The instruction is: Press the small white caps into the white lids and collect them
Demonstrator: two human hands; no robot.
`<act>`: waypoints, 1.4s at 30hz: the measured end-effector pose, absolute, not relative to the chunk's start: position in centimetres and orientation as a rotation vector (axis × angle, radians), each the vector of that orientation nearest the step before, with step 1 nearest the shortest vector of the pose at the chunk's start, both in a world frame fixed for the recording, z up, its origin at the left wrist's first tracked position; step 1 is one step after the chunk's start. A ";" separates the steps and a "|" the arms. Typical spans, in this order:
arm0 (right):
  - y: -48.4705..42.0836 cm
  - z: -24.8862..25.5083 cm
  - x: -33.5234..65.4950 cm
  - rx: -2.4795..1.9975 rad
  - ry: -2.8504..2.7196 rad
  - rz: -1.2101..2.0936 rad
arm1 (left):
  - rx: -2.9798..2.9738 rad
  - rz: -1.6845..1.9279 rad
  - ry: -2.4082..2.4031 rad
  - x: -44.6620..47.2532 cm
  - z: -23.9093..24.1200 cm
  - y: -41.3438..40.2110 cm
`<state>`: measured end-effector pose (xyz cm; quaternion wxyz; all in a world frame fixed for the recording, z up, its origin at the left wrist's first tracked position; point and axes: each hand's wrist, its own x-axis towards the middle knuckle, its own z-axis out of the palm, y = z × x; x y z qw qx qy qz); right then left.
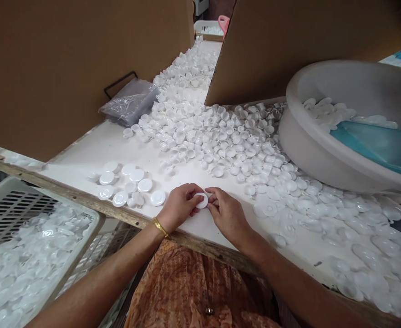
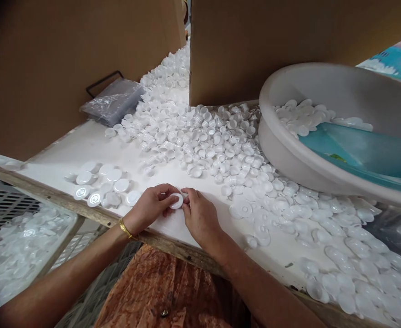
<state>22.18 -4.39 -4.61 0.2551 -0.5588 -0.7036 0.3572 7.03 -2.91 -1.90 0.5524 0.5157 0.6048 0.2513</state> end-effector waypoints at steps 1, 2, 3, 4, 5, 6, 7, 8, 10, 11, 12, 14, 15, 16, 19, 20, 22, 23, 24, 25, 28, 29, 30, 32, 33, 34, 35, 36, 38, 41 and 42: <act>-4.4 -4.6 22.2 -1.519 -1.915 0.971 | 1.251 0.591 1.441 7.1 -2.0 -2.9; -4.3 -4.7 22.2 -1.518 -1.918 0.972 | 1.277 0.586 1.449 7.1 -2.0 -2.8; -4.3 -4.7 22.3 -1.515 -1.920 0.975 | 1.297 0.580 1.453 7.1 -2.1 -2.8; -4.2 -4.7 22.3 -1.510 -1.924 0.978 | 1.312 0.577 1.456 7.1 -2.1 -2.7; -4.2 -4.7 22.3 -1.506 -1.930 0.978 | 1.324 0.571 1.458 7.1 -2.1 -2.7; -4.2 -4.7 22.3 -1.504 -1.937 0.977 | 1.332 0.559 1.460 7.1 -2.2 -2.6; -4.2 -4.7 22.4 -1.502 -1.944 0.977 | 1.340 0.544 1.463 7.1 -2.2 -2.6; -4.2 -4.6 22.4 -1.500 -1.950 0.979 | 1.348 0.529 1.474 7.1 -2.2 -2.6; -4.3 -4.3 22.4 -1.491 -1.945 0.996 | 1.372 0.498 1.503 7.1 -2.1 -2.6; -4.4 -4.2 22.4 -1.480 -1.933 1.004 | 1.391 0.487 1.518 7.1 -2.0 -2.6; -4.5 -4.0 22.4 -1.465 -1.920 1.008 | 1.415 0.482 1.533 7.1 -1.9 -2.5; -4.8 -3.6 22.4 -1.442 -1.895 0.994 | 1.463 0.468 1.568 7.0 -1.6 -2.5; -4.8 -3.5 22.4 -1.441 -1.887 0.980 | 1.490 0.456 1.585 6.9 -1.4 -2.5; -4.9 -3.4 22.3 -1.450 -1.884 0.970 | 1.523 0.442 1.606 6.8 -1.2 -2.4; -4.9 -3.4 22.1 -1.491 -1.884 0.965 | 1.672 0.443 1.709 6.8 -0.3 -1.9; -4.9 -3.4 22.0 -1.493 -1.886 0.966 | 1.735 0.471 1.767 7.0 -0.1 -1.6; -4.9 -3.5 21.8 -1.485 -1.885 0.984 | 1.887 0.555 1.891 7.8 0.1 -0.8; -4.9 -3.6 21.8 -1.479 -1.881 1.006 | 1.976 0.583 1.944 8.4 0.0 -0.4; -4.9 -3.6 21.7 -1.473 -1.873 1.035 | 2.069 0.588 1.984 9.0 -0.3 -0.1; -5.0 -3.7 21.6 -1.467 -1.861 1.069 | 2.160 0.573 2.012 9.6 -0.6 0.2; -5.1 -3.9 21.7 -1.451 -1.782 1.181 | 2.343 0.475 2.069 11.0 -1.9 0.6; -5.2 -4.0 21.7 -1.455 -1.749 1.210 | 2.370 0.450 2.081 11.2 -2.2 0.5; -5.2 -4.0 21.7 -1.464 -1.720 1.227 | 2.391 0.431 2.087 11.3 -2.5 0.5; -5.4 -3.9 21.7 -1.487 -1.690 1.195 | 2.428 0.400 2.079 11.2 -2.9 0.3; -5.5 -3.9 21.7 -1.492 -1.697 1.142 | 2.450 0.381 2.059 11.1 -2.9 0.2; -5.6 -3.8 21.7 -1.491 -1.719 1.065 | 2.469 0.360 2.032 11.1 -3.0 0.2; -5.6 -3.7 21.6 -1.483 -1.764 0.977 | 2.482 0.337 2.004 11.0 -3.0 0.3; -5.7 -3.6 21.7 -1.466 -1.830 0.881 | 2.489 0.315 1.980 11.0 -3.0 0.3; -5.6 -3.6 21.7 -1.422 -1.987 0.677 | 2.490 0.281 1.951 10.9 -3.1 0.5; -5.3 -4.0 21.8 -1.360 -2.134 0.429 | 2.467 0.274 1.954 10.7 -3.3 0.8; -5.2 -4.2 21.8 -1.345 -2.147 0.381 | 2.455 0.277 1.964 10.6 -3.3 0.8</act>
